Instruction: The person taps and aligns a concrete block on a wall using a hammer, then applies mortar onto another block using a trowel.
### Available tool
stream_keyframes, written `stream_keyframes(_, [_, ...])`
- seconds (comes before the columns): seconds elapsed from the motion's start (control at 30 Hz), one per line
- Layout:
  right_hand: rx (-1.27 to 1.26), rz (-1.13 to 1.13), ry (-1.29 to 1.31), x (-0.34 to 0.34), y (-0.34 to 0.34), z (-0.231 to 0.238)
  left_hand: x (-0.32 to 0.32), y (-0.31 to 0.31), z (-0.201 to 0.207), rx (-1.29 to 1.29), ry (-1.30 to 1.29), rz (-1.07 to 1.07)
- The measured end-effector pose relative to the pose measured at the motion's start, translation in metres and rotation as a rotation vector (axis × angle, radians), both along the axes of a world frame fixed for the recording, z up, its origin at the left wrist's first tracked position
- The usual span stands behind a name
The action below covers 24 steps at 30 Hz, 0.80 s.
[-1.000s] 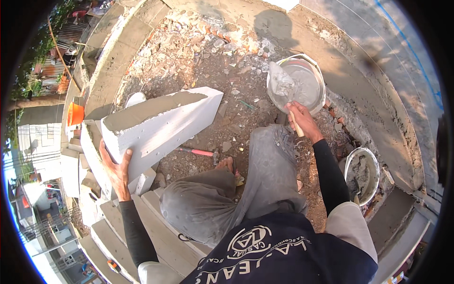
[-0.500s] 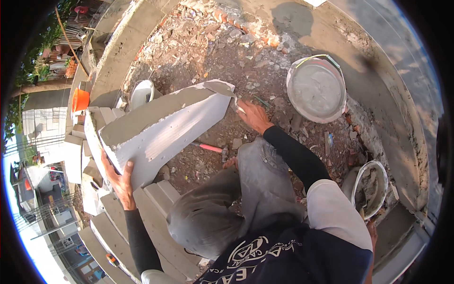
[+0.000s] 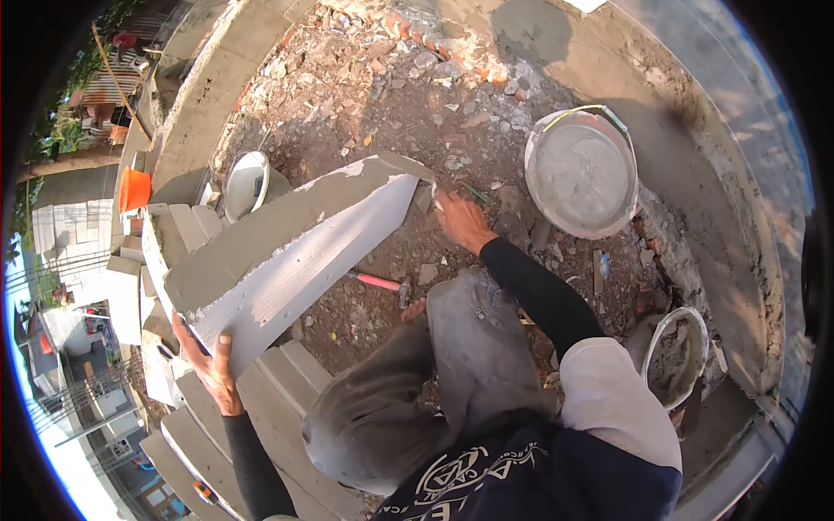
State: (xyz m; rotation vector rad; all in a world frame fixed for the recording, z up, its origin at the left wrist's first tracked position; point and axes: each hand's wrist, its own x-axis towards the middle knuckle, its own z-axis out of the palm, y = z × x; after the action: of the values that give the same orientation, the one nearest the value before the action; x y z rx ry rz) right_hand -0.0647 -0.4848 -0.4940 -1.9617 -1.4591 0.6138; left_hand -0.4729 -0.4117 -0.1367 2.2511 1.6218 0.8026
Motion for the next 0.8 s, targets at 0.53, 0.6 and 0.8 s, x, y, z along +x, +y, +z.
stream_keyframes(0.53, [0.060,0.168,0.078,-0.017,-0.008,0.123,-0.003,-0.014,-0.006,0.069,0.074,0.027])
stream_keyframes(0.6, [0.122,0.207,0.094,-0.019,-0.029,0.148,0.002,-0.016,-0.006,0.038,0.026,0.029])
stream_keyframes(0.8, [0.120,0.166,0.342,0.001,-0.007,0.153,0.015,-0.013,0.001,-0.003,-0.029,-0.015])
